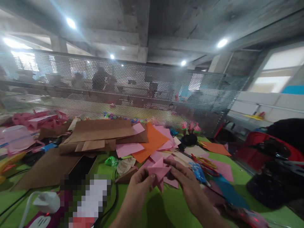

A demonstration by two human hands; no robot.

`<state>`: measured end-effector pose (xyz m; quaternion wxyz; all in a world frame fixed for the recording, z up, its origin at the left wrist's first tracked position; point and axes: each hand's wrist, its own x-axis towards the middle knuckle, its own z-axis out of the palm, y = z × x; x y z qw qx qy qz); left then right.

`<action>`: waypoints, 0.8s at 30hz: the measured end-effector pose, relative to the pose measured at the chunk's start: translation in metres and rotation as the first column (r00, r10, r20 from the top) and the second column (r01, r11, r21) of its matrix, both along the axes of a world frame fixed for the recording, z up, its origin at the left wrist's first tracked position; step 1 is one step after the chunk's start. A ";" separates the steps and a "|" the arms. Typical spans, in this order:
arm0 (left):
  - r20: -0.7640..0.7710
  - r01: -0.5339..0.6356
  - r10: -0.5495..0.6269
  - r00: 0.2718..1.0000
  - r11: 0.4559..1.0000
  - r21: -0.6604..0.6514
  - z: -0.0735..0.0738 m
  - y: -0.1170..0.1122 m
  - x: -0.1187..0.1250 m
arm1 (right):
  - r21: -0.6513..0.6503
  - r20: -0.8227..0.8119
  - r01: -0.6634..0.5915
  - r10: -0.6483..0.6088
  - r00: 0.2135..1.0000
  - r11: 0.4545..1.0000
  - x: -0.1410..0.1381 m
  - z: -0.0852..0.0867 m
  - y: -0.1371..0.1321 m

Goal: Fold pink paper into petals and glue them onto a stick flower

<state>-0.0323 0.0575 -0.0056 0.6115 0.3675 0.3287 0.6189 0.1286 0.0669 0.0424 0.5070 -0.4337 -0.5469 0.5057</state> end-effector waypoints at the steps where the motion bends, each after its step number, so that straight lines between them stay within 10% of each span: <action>1: -0.013 0.010 -0.010 1.000 1.000 0.004 0.002 -0.002 0.000 | -0.001 -0.009 0.010 -0.010 1.000 1.000 0.000 0.000 0.000; 24: 0.245 0.133 -0.100 0.964 0.983 -0.125 0.006 -0.008 -0.001 | -0.030 -0.170 -0.225 0.217 0.961 0.974 0.002 -0.008 0.001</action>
